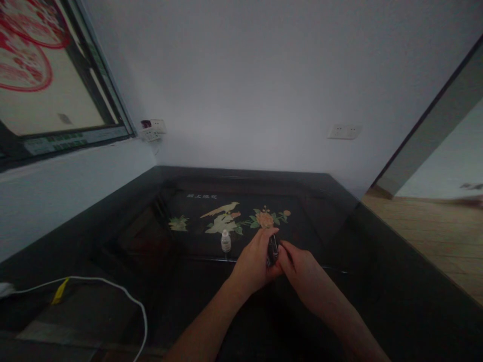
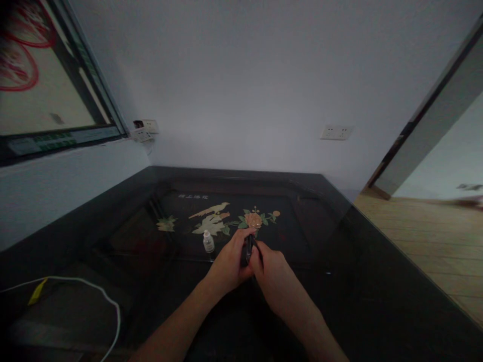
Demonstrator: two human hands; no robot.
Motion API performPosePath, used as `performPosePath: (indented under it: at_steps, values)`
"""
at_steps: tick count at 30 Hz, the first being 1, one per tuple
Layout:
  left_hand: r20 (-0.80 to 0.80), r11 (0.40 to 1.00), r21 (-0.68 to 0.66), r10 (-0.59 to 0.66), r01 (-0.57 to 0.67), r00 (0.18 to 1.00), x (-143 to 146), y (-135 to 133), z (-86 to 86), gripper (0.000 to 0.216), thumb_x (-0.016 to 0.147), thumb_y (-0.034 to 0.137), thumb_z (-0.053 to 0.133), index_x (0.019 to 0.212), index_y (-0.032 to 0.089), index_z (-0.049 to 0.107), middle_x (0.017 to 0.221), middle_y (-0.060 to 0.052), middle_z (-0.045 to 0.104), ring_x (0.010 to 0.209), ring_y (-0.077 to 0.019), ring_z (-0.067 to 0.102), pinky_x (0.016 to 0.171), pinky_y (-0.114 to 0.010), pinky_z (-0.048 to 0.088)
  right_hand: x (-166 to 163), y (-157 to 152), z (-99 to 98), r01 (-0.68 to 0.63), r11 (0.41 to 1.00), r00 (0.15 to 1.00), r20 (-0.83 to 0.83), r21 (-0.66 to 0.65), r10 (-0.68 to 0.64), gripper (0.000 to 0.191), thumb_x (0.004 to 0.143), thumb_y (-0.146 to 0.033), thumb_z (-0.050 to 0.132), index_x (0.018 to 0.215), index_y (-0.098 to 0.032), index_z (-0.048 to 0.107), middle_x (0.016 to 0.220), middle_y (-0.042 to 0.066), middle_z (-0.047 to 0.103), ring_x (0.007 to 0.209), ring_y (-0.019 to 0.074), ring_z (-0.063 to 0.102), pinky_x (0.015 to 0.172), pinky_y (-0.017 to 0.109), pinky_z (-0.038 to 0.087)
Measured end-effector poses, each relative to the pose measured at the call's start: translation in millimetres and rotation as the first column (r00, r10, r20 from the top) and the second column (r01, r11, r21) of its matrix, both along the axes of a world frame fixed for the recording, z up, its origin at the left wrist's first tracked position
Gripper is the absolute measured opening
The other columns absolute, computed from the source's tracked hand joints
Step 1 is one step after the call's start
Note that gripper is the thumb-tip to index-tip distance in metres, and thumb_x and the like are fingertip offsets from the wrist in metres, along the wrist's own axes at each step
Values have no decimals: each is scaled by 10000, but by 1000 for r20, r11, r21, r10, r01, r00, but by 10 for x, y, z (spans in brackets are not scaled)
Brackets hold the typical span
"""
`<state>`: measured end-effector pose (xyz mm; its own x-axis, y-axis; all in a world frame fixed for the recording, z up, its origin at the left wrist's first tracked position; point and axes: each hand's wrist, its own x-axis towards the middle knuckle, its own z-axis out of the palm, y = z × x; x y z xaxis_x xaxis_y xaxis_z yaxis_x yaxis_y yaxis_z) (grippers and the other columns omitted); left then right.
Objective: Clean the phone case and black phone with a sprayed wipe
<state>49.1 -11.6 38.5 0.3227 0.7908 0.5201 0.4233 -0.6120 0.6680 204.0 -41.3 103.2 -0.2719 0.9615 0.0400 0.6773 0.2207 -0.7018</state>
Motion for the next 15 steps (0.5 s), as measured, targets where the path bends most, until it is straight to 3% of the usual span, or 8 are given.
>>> performPosePath:
  at_steps: [7,15]
  values:
    - [-67,1000,18,-3,4,998,22,31,-5,608,882,296,640,1416,180,374,1361,-174,567,1233,-289,613,1038,-445,524,-7,-10,9,32,999,997,74,3,-33,314,1040,-277,332,884,-195,592,808,85,714,671,193,661,622,295,382]
    - [-41,990,1,138,-138,990,74,81,-76,553,864,334,653,1340,195,410,1225,-144,624,1060,-279,689,903,-436,581,-43,-13,37,45,999,992,120,29,-48,330,1038,-264,290,818,-215,533,736,63,669,625,184,630,613,293,372]
